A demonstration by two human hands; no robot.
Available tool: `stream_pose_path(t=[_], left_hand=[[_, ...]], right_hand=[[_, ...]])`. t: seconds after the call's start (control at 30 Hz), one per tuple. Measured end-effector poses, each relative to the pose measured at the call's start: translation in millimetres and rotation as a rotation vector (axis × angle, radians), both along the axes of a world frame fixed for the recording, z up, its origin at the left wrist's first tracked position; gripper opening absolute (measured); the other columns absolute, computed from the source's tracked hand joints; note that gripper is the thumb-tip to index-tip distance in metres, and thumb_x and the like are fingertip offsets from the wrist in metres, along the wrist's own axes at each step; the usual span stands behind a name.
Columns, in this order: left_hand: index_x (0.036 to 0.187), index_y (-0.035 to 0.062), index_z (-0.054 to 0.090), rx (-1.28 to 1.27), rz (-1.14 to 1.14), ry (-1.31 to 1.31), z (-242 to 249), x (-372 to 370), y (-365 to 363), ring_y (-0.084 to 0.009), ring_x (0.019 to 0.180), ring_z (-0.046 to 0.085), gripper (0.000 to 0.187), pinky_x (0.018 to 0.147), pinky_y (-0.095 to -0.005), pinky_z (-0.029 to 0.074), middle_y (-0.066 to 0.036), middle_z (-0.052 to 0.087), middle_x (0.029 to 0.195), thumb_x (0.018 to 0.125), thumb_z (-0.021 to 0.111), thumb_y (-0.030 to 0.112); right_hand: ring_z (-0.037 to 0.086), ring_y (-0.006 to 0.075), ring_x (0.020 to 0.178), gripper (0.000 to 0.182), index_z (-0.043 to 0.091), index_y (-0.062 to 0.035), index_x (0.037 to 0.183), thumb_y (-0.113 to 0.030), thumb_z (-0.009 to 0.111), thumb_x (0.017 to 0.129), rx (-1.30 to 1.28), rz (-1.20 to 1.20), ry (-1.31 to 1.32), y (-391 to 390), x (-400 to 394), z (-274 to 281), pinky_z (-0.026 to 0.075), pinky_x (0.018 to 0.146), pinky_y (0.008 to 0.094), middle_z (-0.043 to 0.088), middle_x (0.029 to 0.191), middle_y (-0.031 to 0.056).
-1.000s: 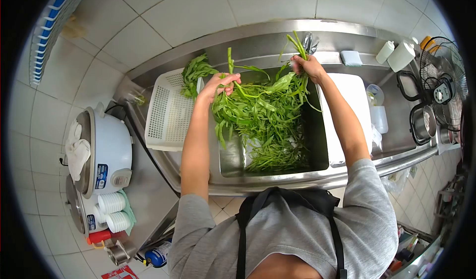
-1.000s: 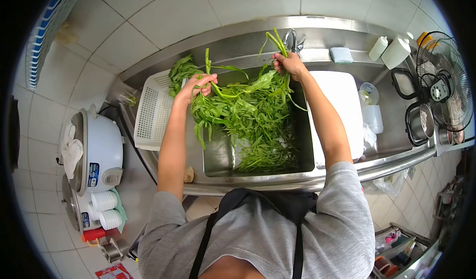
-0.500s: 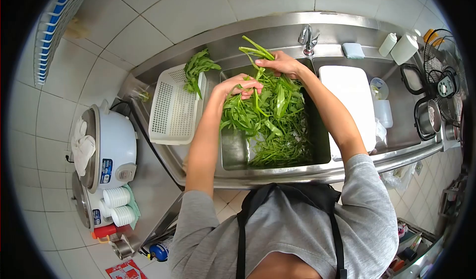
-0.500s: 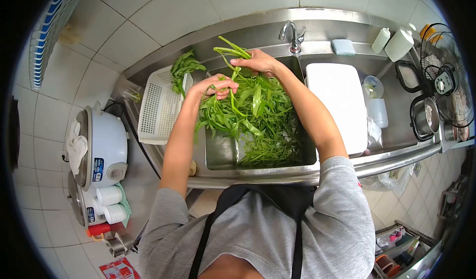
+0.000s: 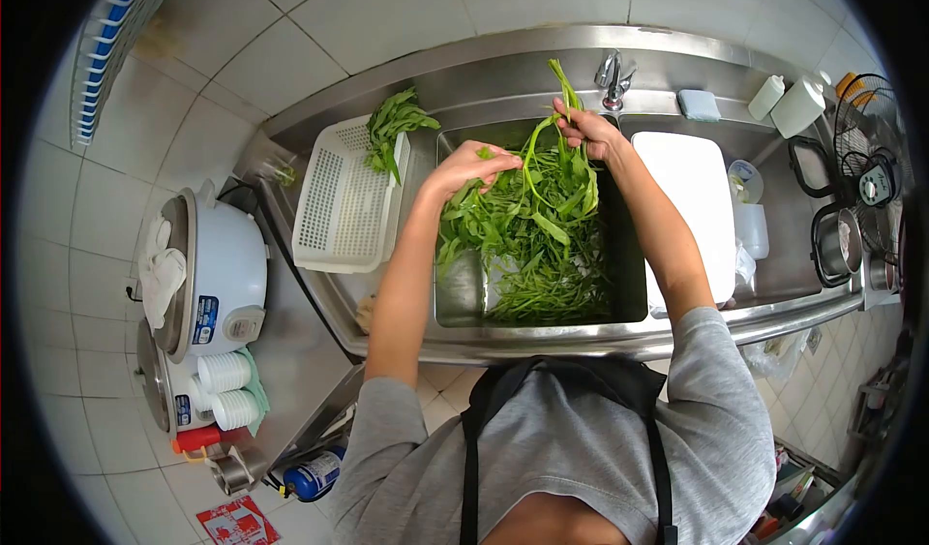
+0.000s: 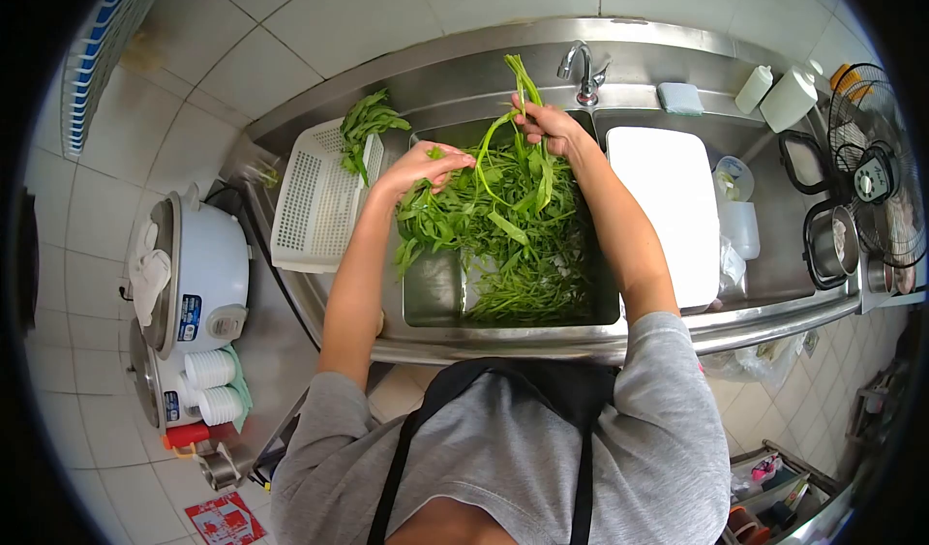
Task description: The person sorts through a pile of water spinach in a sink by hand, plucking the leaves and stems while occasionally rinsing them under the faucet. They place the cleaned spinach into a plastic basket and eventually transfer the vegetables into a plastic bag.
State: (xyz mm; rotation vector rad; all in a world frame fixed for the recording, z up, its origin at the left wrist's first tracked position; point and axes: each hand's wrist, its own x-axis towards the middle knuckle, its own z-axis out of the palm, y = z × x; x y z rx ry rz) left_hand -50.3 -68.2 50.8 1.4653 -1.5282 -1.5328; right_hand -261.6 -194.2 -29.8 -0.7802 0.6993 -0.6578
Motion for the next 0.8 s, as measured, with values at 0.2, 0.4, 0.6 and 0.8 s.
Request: stream_pose_path(t=[0.2, 0.4, 0.6, 0.8], left_hand=[[0.076, -0.0018, 0.063, -0.093, 0.100, -0.085, -16.3, -11.2, -9.4, -0.0069, 0.042, 0.040, 0.024, 0.039, -0.0236, 0.033, -0.001, 0.046, 0.050, 0.076, 0.055, 0.021], [0.073, -0.0020, 0.059, -0.096, 0.600, 0.307, -85.0, 22.8, -14.5, -0.0094, 0.047, 0.044, 0.030, 0.040, -0.0242, 0.035, -0.002, 0.050, 0.061, 0.078, 0.058, 0.027], [0.082, -0.0009, 0.058, -0.111, 0.799, 0.326, -89.9, 60.2, 13.7, -0.0116, 0.052, 0.049, 0.028, 0.047, -0.0242, 0.040, -0.004, 0.052, 0.061, 0.083, 0.055, 0.027], [0.091, -0.0031, 0.058, -0.259, 0.820, 0.062, -72.2, 95.6, 18.2, -0.0121, 0.064, 0.057, 0.036, 0.060, -0.0221, 0.045, -0.009, 0.062, 0.070, 0.080, 0.062, 0.031]], right_hand=[[0.027, 0.0028, 0.040, 0.024, 0.052, -0.0096, 0.082, -0.032, 0.062, 0.081, -0.045, -0.069, 0.052, 3.1, -0.6, 2.7, 0.025, 0.036, 0.0190, 0.058, 0.068, 0.0005], [0.028, 0.0038, 0.040, 0.023, 0.057, -0.0065, 0.079, -0.028, 0.063, 0.080, -0.208, -0.257, 0.090, 19.8, 6.3, 19.4, 0.024, 0.038, 0.0202, 0.062, 0.067, 0.0040], [0.028, 0.0039, 0.040, 0.023, 0.060, -0.0058, 0.077, -0.028, 0.067, 0.077, -0.260, -0.165, 0.225, 18.0, -7.3, 19.5, 0.022, 0.038, 0.0216, 0.061, 0.064, 0.0019], [0.027, 0.0036, 0.039, 0.027, 0.059, -0.0043, 0.078, -0.030, 0.068, 0.077, -0.298, -0.088, 0.243, 13.3, -11.1, 10.8, 0.021, 0.038, 0.0216, 0.060, 0.063, 0.0019]])
